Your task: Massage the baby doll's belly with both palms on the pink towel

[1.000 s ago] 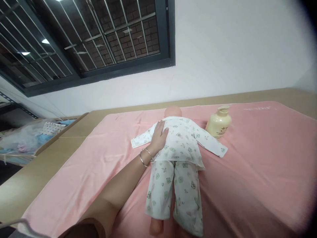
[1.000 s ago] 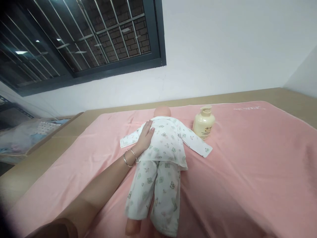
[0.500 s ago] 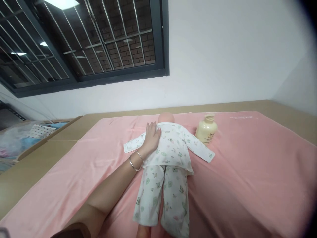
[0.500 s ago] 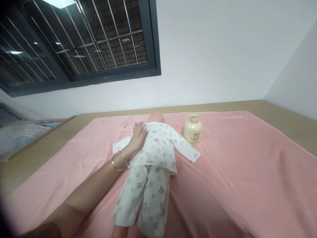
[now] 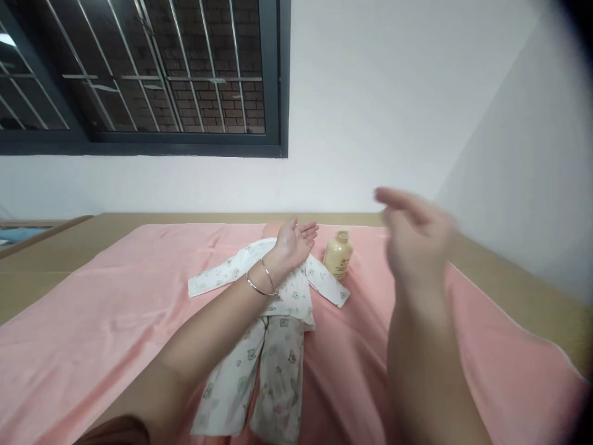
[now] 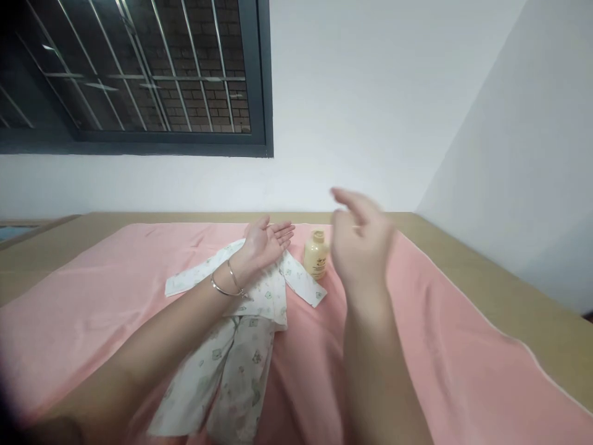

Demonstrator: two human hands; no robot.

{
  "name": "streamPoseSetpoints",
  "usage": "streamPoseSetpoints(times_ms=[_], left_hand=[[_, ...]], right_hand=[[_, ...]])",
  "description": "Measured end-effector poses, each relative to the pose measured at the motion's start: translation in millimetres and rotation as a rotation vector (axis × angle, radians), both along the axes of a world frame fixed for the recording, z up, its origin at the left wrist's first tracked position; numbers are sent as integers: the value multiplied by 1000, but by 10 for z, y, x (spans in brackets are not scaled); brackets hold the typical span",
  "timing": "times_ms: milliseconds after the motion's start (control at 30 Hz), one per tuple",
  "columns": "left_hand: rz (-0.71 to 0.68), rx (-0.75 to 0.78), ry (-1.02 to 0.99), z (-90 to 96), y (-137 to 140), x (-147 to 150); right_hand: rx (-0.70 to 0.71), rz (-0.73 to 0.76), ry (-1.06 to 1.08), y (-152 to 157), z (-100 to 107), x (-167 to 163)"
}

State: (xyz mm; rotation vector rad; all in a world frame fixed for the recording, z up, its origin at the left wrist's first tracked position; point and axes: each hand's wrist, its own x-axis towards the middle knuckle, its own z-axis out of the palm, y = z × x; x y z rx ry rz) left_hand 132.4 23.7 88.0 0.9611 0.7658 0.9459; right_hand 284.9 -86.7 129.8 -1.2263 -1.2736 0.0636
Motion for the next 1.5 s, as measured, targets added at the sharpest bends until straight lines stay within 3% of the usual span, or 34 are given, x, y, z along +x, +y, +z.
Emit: streamPoseSetpoints(times_ms=[133, 233, 467, 667, 867, 1033, 1133, 1267, 1400, 1500], left_hand=[[16, -334, -265, 61, -4, 130], [-2, -453, -379, 76, -26, 172], [-65, -518, -422, 74, -52, 212], [-157, -476, -330, -97, 24, 111], [-345, -489, -129, -350, -88, -95], [-385, -489, -139, -424, -303, -423], [-403, -471, -238, -316, -484, -673], [-445, -386, -405, -54, -692, -973], [-409, -247, -556, 230, -706, -1247], [-345, -156, -532, 354, -703, -1371]], right_hand=[[-494, 54, -337, 443, -176, -49], [-672, 39, -555, 688, -328, -44], [-723, -29, -716, 749, -405, 14], [-766, -91, -743, 756, -426, -62], [-760, -207, -789, 746, -460, -189], [-823, -293, -818, 621, -431, -345], [-743, -239, -825, 509, -417, -502], [-561, 49, -785, 346, -449, -877], [-328, 21, -850, 97, -556, -1346], [-122, 203, -968, -171, -652, -1606]])
